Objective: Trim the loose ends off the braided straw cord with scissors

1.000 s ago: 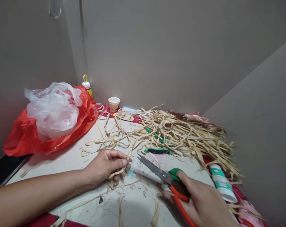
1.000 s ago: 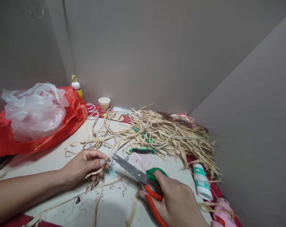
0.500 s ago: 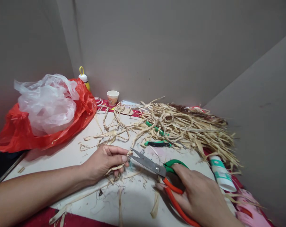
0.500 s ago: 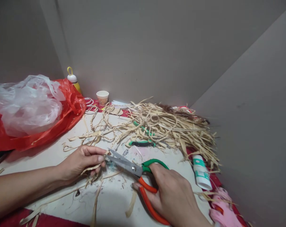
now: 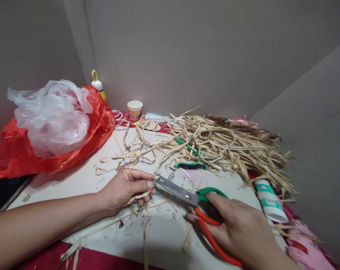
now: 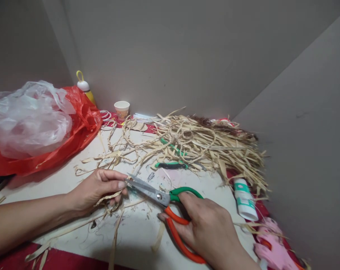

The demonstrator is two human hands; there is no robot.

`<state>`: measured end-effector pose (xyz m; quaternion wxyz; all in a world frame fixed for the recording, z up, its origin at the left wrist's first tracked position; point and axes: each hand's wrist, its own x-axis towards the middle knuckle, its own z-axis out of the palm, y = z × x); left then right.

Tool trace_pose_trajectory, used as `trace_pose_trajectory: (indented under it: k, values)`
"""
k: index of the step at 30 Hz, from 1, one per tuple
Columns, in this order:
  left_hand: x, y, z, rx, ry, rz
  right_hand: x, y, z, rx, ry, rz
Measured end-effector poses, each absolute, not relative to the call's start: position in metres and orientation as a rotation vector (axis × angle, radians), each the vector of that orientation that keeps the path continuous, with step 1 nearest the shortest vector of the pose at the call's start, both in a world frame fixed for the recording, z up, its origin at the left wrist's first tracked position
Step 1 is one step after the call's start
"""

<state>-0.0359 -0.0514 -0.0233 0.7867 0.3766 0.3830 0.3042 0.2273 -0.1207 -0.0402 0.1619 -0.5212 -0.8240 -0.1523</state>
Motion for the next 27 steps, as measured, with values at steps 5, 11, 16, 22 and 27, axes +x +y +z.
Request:
trace_pose_trajectory:
  k: [5, 11, 16, 22, 27]
  values:
    - [-0.0363, -0.0521, -0.0229, 0.800, 0.826, 0.652, 0.2284, -0.1218, -0.0413, -1.482, -2.350, -0.473]
    - [-0.0374, -0.0526, -0.0229, 0.794, 0.823, 0.663, 0.2268, -0.1236, -0.0394, -1.467, -2.337, -0.489]
    - [-0.0375, -0.0528, -0.0212, 0.790, 0.846, 0.675, 0.2257, -0.1239, -0.0382, -1.469, -2.339, -0.440]
    - [-0.0368, -0.0518, -0.0221, 0.773, 0.840, 0.684, 0.2267, -0.1249, -0.0401, -1.461, -2.333, -0.437]
    - [-0.0372, -0.0527, -0.0224, 0.771, 0.848, 0.683, 0.2279, -0.1254, -0.0413, -1.471, -2.330, -0.443]
